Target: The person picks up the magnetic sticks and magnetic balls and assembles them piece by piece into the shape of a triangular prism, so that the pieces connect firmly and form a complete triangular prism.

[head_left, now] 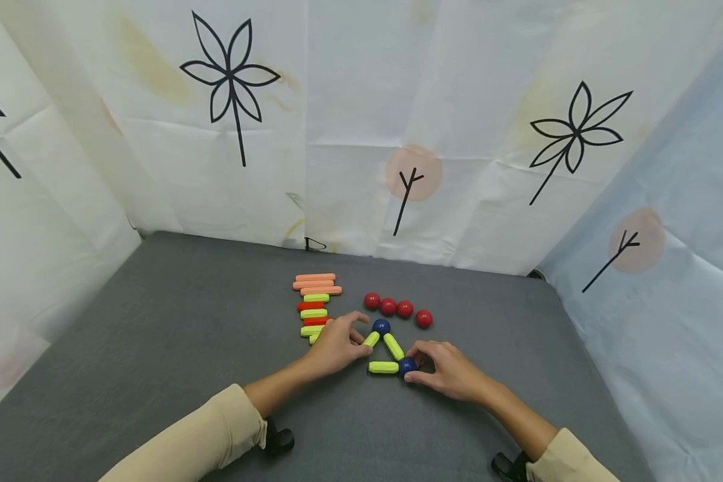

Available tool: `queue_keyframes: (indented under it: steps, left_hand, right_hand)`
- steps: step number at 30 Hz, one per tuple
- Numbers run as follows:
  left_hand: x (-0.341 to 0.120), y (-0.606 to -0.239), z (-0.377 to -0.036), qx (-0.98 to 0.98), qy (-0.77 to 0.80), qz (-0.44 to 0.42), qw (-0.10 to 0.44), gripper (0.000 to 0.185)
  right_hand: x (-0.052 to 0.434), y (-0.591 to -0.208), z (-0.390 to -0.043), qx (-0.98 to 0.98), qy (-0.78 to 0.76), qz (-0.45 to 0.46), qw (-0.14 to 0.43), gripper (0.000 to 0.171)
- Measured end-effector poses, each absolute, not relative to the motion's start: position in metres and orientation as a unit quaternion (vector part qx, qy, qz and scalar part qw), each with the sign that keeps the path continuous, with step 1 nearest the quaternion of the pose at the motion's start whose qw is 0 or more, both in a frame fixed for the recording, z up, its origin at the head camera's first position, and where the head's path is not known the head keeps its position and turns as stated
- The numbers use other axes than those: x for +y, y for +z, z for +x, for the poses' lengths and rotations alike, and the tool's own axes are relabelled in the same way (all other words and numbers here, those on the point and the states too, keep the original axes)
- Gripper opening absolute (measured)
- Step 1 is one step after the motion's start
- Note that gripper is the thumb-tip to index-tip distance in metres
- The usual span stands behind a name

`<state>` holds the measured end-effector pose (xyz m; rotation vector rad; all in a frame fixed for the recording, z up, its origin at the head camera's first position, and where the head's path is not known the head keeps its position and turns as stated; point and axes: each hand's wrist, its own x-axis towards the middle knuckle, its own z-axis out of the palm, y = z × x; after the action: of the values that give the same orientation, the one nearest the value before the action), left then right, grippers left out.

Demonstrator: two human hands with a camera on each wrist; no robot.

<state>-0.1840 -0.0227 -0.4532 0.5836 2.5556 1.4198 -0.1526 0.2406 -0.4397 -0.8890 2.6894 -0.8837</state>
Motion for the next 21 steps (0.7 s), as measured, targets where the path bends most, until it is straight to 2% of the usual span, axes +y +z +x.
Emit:
queue_keyframes:
  steps: [10, 17, 21]
  left_hand:
    - [-0.018, -0.455, -0.194, 0.842, 0.490, 0.208, 0.087, 0.044]
    - [-0.013, -0.450, -0.214, 0.841, 0.500, 0.206, 0.003, 0.042]
    - [-0.011, -0.449, -0.231, 0.851, 0.476, 0.221, -0.020, 0.058]
  right_hand:
    - [0.246, -0.439, -0.151, 0.907, -0.296, -0.287, 0.081, 0.029]
    - [0.246, -0.439, -0.151, 0.909, -0.295, -0.283, 0.087, 0.030]
    - [0.246, -0.439, -0.151, 0.908, -0.295, -0.283, 0.089, 0.030]
